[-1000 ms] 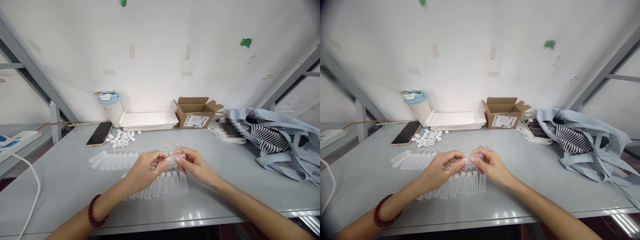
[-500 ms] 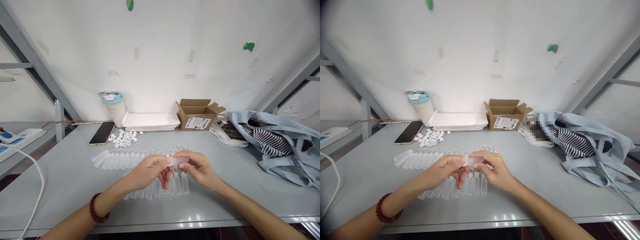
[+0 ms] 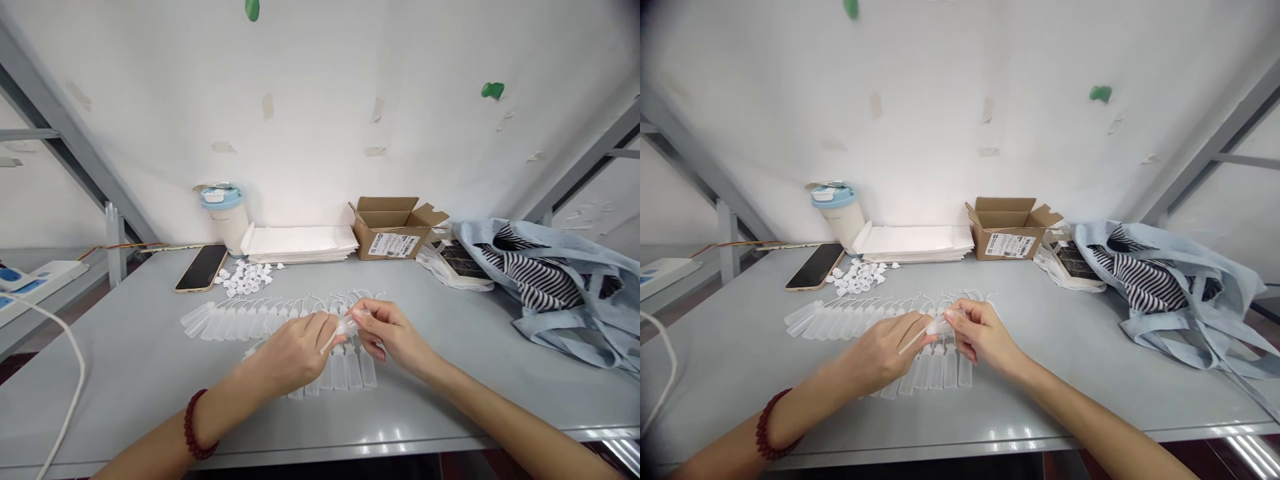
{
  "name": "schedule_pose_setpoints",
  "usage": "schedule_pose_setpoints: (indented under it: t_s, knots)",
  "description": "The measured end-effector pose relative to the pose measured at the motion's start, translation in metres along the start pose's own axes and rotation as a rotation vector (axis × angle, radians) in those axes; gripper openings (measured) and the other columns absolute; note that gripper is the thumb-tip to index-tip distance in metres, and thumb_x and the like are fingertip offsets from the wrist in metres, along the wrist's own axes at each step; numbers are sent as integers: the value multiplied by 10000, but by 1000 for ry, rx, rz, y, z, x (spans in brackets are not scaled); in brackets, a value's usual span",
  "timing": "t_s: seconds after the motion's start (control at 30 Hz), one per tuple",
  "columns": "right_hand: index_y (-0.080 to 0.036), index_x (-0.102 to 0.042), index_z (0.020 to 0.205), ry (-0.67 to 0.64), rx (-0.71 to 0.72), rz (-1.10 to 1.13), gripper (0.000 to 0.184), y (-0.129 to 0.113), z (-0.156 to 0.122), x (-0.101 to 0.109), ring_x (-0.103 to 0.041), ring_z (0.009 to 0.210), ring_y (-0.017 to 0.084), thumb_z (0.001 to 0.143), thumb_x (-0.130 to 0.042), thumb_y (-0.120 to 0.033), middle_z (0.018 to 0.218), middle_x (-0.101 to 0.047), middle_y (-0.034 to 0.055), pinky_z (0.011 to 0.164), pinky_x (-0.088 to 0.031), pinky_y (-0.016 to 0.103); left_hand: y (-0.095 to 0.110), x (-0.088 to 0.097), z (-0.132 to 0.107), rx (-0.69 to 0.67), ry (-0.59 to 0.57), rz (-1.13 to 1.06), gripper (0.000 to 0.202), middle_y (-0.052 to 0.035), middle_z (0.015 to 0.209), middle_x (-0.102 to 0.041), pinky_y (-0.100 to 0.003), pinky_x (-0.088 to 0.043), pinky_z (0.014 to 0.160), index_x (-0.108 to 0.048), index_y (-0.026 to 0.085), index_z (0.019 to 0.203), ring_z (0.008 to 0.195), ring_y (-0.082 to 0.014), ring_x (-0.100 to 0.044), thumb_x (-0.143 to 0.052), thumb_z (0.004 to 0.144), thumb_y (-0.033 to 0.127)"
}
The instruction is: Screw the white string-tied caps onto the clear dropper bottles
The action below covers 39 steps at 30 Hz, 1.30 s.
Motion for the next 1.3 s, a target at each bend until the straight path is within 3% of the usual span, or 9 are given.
schedule_pose_setpoints:
  t_s: [0.13, 0.27, 0.37, 0.5, 0.67, 0.87, 1.0, 1.1, 1.3]
  knots:
    - [-186, -501, 693, -2, -77, 41, 395, 3, 1, -1, -299, 289, 49, 793, -604, -555, 418, -257, -128, 306, -205, 186, 2, -1, 2, -21, -28, 86, 191, 14, 579, -483, -267, -302, 420, -518, 134, 763, 472, -124, -428, -465, 946, 130]
    - [-165, -561, 730, 44, -34, -59, 370, -2, 4, 5, -328, 342, 54, 799, -602, -526, 436, -320, -109, 367, -255, 202, -14, -12, -1, 84, -90, -62, 182, -4, 635, -523, -262, -345, 449, -541, 136, 828, 515, -137, -467, -415, 959, 131]
    - [-146, -625, 806, 169, 41, -182, 360, -9, 9, 25, -356, 408, 72, 797, -597, -505, 474, -413, -74, 420, -284, 220, -51, -27, -14, 275, -183, -242, 171, -63, 830, -623, -276, -462, 578, -563, 140, 988, 699, -174, -582, -397, 960, 173]
    - [-140, -684, 949, 427, 161, -385, 395, -21, 14, 74, -431, 499, 111, 817, -551, -487, 589, -553, -12, 479, -338, 241, -133, -41, -55, 653, -295, -188, 243, -92, 998, -654, -354, -490, 815, -610, 173, 1016, 954, -227, -602, -392, 912, 192]
    - [-132, -702, 1069, 630, 259, -861, 431, -31, 21, 119, -576, 698, 196, 833, -478, -414, 875, -712, 79, 645, -448, 307, -187, -50, -93, 785, -366, -120, 282, -131, 875, -694, -431, -486, 776, -685, 132, 879, 862, -301, -623, -443, 843, 272]
    - [-127, -722, 1060, 607, 200, -966, 376, -18, 32, 135, -639, 806, 250, 810, -530, -332, 1017, -725, 105, 706, -481, 356, -184, -62, -96, 724, -426, -158, 361, -103, 953, -686, -389, -473, 813, -718, 197, 998, 951, -290, -592, -424, 873, 364]
    - [-154, -730, 1038, 574, 169, -1008, 312, -13, 36, 133, -642, 948, 273, 812, -538, -254, 1188, -664, 132, 723, -494, 366, -181, -68, -92, 679, -444, -189, 354, -95, 889, -680, -377, -474, 788, -733, 219, 961, 893, -273, -591, -421, 882, 367]
    - [-138, -724, 1032, 568, 157, -1046, 297, -14, 36, 131, -652, 891, 241, 817, -530, -202, 1242, -619, 155, 736, -486, 354, -179, -72, -91, 664, -455, -203, 337, -92, 844, -676, -376, -468, 766, -736, 219, 917, 873, -277, -585, -428, 878, 349]
    - [-157, -713, 831, 427, 93, -1131, 162, -27, 27, 119, -621, 678, 198, 791, -568, -217, 787, -710, 76, 635, -443, 295, -177, -70, -90, 709, -425, -224, 303, -97, 881, -684, -369, -466, 763, -680, 182, 977, 898, -281, -592, -459, 834, 331]
Point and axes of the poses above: each hand's wrist, its own z-axis towards the middle knuckle, its own x-axis out of the back of the hand, y = z × x, the point moved 9 cm from there along z, towards the middle knuckle
